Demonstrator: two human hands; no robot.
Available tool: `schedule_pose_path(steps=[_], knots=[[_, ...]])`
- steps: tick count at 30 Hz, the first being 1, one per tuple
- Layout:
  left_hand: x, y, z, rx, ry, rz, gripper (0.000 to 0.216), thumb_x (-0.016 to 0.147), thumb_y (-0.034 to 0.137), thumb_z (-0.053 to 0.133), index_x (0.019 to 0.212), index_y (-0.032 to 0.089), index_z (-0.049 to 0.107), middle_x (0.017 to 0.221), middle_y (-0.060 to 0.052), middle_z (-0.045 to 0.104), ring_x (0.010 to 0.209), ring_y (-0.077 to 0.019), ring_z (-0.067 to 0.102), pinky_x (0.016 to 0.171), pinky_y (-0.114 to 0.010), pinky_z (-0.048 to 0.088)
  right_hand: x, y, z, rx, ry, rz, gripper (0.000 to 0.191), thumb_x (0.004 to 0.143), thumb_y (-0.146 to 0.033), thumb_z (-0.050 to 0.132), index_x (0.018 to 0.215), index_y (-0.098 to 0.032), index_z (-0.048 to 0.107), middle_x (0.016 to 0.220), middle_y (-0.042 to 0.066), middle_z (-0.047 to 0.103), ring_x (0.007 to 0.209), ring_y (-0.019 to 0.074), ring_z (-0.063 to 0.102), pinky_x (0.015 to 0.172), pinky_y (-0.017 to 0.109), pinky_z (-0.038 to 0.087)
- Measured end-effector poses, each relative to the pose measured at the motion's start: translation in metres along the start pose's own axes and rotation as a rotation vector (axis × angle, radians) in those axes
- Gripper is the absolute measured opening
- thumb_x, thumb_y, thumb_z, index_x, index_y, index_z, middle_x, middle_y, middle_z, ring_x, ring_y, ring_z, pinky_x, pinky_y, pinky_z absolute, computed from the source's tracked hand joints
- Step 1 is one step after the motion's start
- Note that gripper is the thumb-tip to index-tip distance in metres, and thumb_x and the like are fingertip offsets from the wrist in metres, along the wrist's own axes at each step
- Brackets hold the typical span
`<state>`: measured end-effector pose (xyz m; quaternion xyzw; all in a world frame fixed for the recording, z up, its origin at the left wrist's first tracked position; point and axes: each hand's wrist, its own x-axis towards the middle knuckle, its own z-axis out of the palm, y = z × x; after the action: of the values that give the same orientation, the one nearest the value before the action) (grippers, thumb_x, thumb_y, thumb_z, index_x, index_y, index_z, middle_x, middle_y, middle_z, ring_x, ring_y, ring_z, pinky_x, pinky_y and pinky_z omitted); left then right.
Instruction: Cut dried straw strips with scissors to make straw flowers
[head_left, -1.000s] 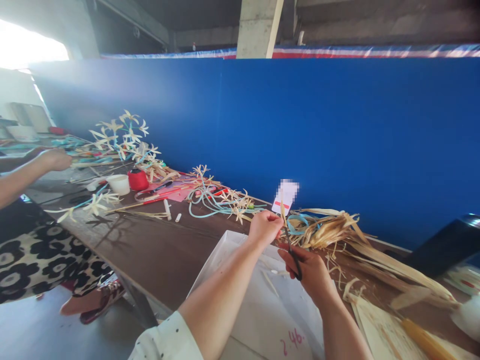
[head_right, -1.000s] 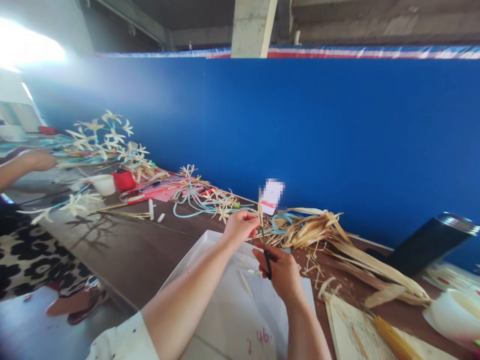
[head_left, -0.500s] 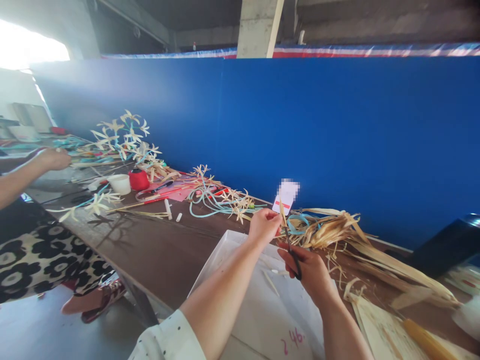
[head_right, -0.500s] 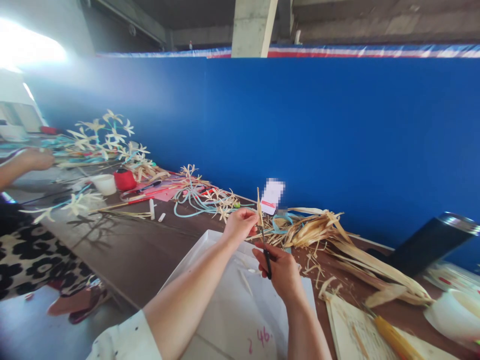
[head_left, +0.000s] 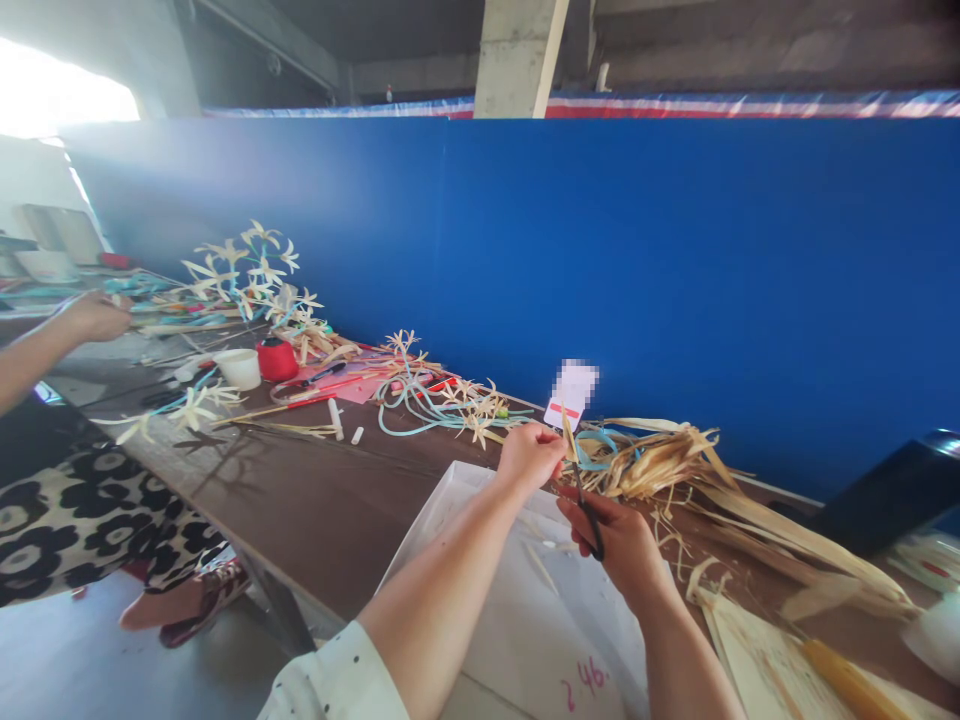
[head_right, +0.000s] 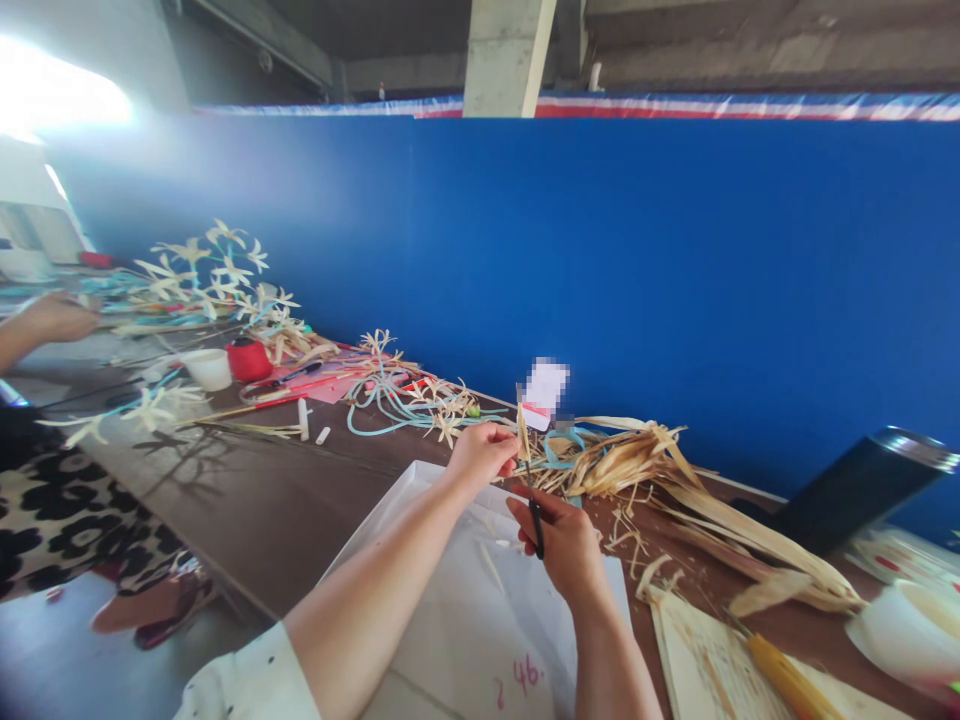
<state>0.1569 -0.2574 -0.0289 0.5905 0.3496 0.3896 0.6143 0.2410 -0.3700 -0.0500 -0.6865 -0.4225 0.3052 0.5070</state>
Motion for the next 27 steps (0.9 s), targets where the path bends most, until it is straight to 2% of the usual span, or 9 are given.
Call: schedule_pose_path(steps=[7, 11, 27], knots=[[0.0001, 0.0004, -0.0004, 0.008, 0.007, -0.008, 0.01, 0.066, 0.024, 0.056, 0.068, 0.014, 0.058, 0.053, 0.0, 0.056, 0.046, -0.0086, 0.053, 0.048, -0.019, 0.044, -0.0013, -0.0029, 0.0003, 0.012, 0.017, 0.012, 0.048, 0.063, -0.046, 0.065, 0.097, -0.013, 0.066, 0.047, -0.003, 0.049, 0.041, 0.0093, 0.041, 0.043, 0.023, 0.033], [-0.0012, 0.0004, -0.0011, 0.037, -0.035, -0.034, 0.009, 0.065, 0.022, 0.055, 0.065, 0.014, 0.058, 0.049, 0.0, 0.054, 0.042, -0.0083, 0.051, 0.046, -0.02, 0.043, -0.002, -0.0054, 0.0011, 0.019, 0.024, 0.023, 0.05, 0.061, -0.046, 0.066, 0.098, -0.013, 0.066, 0.047, -0.003, 0.051, 0.042, 0.0097, 0.042, 0.043, 0.023, 0.034], [-0.0027, 0.0012, -0.0015, 0.059, -0.077, -0.041, 0.014, 0.065, 0.026, 0.057, 0.07, 0.014, 0.059, 0.063, -0.004, 0.061, 0.05, -0.0097, 0.054, 0.048, -0.021, 0.046, -0.0012, -0.0038, -0.0007, 0.013, 0.027, 0.005, 0.049, 0.065, -0.043, 0.064, 0.101, -0.011, 0.064, 0.046, -0.004, 0.048, 0.042, 0.0086, 0.04, 0.042, 0.022, 0.032]])
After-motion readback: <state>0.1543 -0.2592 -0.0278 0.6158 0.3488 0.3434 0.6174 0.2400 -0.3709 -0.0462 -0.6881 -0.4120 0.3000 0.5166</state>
